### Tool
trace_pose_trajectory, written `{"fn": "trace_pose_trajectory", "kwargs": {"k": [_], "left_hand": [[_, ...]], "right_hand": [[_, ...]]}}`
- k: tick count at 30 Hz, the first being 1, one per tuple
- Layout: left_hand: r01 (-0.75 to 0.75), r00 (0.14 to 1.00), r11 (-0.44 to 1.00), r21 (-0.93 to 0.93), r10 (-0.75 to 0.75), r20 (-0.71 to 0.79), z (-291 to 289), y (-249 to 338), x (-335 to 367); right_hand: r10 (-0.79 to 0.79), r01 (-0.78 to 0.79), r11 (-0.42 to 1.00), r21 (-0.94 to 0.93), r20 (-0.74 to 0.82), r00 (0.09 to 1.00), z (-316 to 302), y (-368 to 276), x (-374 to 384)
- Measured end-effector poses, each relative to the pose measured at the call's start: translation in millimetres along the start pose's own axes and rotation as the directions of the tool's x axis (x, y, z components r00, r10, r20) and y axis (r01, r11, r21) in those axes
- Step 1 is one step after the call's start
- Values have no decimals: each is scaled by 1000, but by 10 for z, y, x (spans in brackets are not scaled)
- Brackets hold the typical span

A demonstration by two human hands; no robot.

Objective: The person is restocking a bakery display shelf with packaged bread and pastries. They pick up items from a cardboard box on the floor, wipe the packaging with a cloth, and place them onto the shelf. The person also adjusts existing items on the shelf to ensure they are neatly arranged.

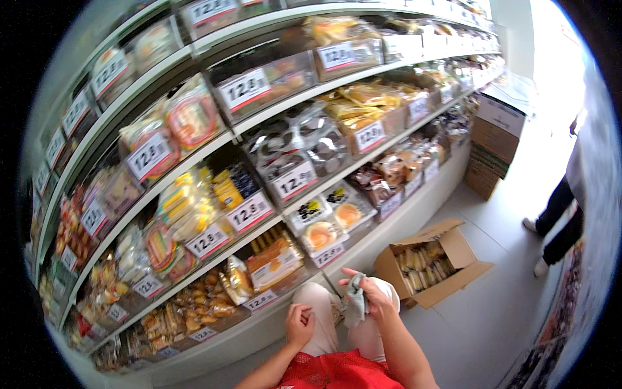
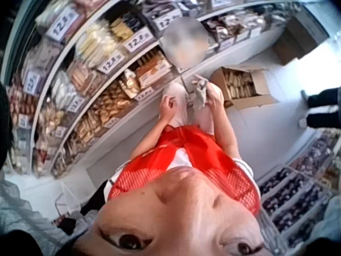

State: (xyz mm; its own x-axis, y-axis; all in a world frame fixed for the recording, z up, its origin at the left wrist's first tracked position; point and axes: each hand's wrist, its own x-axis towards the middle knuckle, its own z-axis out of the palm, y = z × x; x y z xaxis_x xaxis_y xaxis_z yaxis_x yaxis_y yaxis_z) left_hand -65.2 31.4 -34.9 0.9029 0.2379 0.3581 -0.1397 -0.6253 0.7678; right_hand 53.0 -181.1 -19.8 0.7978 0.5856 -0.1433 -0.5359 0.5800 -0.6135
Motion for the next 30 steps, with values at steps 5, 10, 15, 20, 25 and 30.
{"fn": "trace_pose_trajectory", "kwargs": {"k": [5,10,15,20,25,30], "left_hand": [[-29,999,1000,-1,29,17,9,-9,33],[-62,998,998,-11,62,27,-41,-15,8],[-64,997,997,-42,66,38,17,48,66],[-37,999,998,-47,39,34,58,45,80],[-62,997,997,41,60,55,-9,75,106],[6,998,1000,22,-7,60,-18,28,21]], "right_hand": [[-71,63,994,84,98,993,-78,-95,-95],[-804,852,508,-123,-422,419,-497,-1607,-378],[-862,757,-144,-638,-295,-413,-175,-4058,-1573],[-925,735,31,-677,-299,-236,-407,-3872,-1523],[-525,541,817,-200,-645,555,-75,-1804,-348],[-88,149,987,59,-577,812,-181,-557,353]]}}
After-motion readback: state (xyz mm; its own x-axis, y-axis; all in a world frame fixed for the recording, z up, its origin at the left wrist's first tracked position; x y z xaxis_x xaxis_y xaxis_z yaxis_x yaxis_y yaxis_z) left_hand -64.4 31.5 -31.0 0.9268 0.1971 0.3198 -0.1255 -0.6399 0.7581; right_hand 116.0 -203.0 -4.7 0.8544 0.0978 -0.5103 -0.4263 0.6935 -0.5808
